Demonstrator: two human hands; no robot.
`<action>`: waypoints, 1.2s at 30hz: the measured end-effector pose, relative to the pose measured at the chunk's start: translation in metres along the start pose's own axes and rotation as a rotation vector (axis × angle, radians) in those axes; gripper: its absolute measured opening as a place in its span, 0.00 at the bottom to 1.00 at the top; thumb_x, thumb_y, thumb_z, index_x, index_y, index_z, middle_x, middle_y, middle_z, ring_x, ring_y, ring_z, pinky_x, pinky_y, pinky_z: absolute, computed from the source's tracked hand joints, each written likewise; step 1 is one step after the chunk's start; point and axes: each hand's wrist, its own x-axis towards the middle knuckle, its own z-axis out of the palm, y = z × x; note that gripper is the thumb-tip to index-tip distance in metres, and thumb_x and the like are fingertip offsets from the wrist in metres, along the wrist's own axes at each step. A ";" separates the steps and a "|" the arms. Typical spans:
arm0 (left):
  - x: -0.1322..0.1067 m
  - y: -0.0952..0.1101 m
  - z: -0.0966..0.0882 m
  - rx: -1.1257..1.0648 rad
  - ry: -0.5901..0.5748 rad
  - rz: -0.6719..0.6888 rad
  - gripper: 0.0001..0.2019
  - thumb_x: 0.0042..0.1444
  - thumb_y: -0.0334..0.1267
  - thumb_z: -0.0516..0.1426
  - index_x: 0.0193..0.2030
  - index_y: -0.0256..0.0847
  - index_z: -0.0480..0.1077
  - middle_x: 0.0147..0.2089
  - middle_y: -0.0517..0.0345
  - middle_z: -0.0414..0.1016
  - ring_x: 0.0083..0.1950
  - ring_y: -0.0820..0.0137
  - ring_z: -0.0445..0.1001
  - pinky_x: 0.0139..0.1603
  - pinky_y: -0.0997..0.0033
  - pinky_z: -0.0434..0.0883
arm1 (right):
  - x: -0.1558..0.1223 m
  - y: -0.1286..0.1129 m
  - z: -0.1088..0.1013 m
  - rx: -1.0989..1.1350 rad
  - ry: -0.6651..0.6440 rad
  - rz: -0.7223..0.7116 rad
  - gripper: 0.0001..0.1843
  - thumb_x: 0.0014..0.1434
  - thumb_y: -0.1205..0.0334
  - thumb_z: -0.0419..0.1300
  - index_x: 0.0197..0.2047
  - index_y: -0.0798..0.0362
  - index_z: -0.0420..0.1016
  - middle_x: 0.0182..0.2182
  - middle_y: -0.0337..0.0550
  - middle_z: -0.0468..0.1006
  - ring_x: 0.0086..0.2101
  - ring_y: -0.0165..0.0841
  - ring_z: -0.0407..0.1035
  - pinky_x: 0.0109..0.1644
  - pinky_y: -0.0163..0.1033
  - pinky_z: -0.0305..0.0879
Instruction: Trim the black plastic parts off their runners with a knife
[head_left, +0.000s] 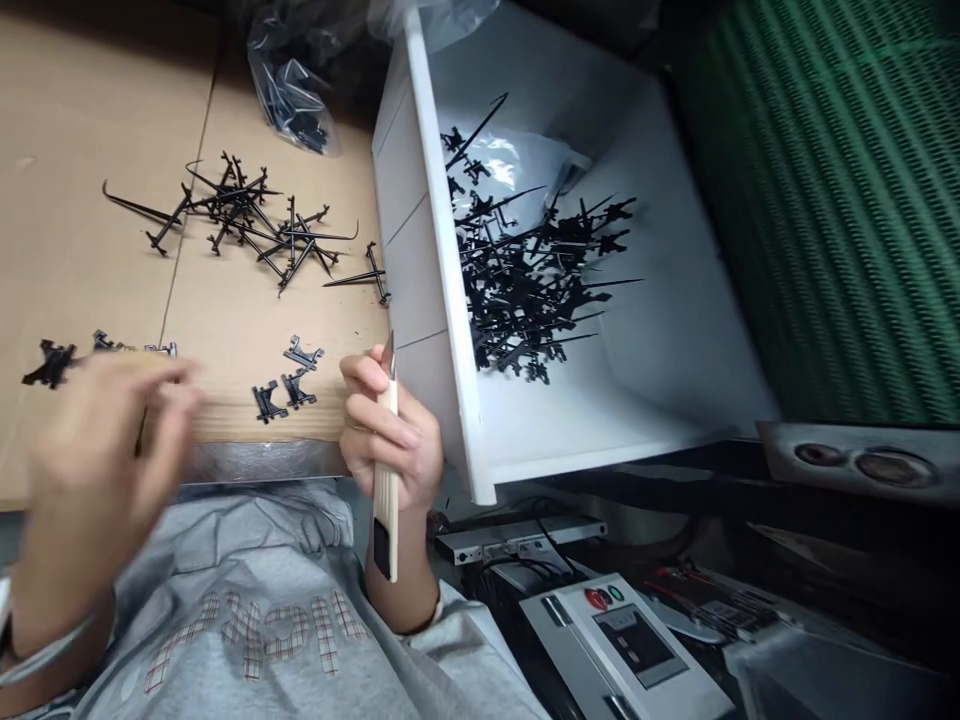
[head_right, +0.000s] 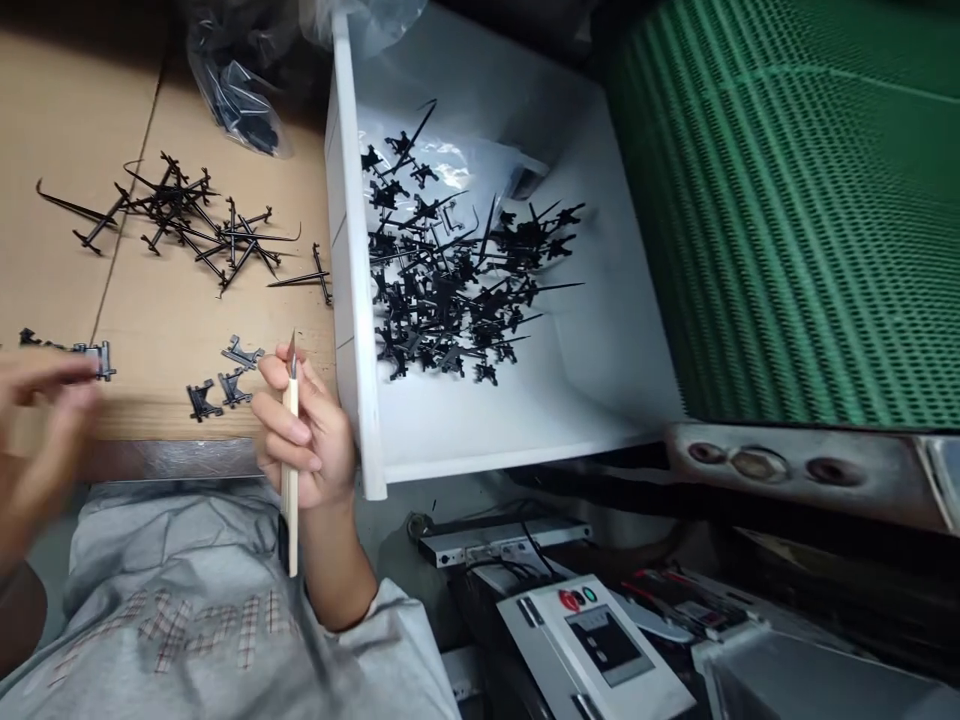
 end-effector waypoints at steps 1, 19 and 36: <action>0.000 0.006 0.011 0.085 -0.123 0.161 0.17 0.69 0.28 0.60 0.60 0.51 0.73 0.52 0.58 0.74 0.56 0.60 0.72 0.57 0.63 0.65 | 0.001 0.002 0.001 0.016 -0.005 0.004 0.11 0.62 0.50 0.67 0.42 0.47 0.78 0.32 0.29 0.61 0.18 0.19 0.35 0.09 0.22 0.28; 0.010 0.002 0.039 0.306 -0.227 0.046 0.08 0.75 0.37 0.52 0.49 0.41 0.72 0.46 0.52 0.81 0.47 0.62 0.82 0.49 0.65 0.75 | 0.011 0.006 0.008 0.100 0.031 0.024 0.07 0.66 0.56 0.61 0.41 0.45 0.81 0.33 0.36 0.63 0.24 0.27 0.45 0.11 0.28 0.36; 0.006 0.035 0.054 -0.809 -0.054 -0.454 0.15 0.72 0.53 0.59 0.44 0.43 0.74 0.25 0.70 0.71 0.23 0.81 0.70 0.26 0.86 0.67 | -0.023 0.002 0.025 -0.343 0.002 -0.305 0.05 0.71 0.62 0.65 0.48 0.43 0.80 0.35 0.33 0.74 0.20 0.20 0.68 0.15 0.23 0.55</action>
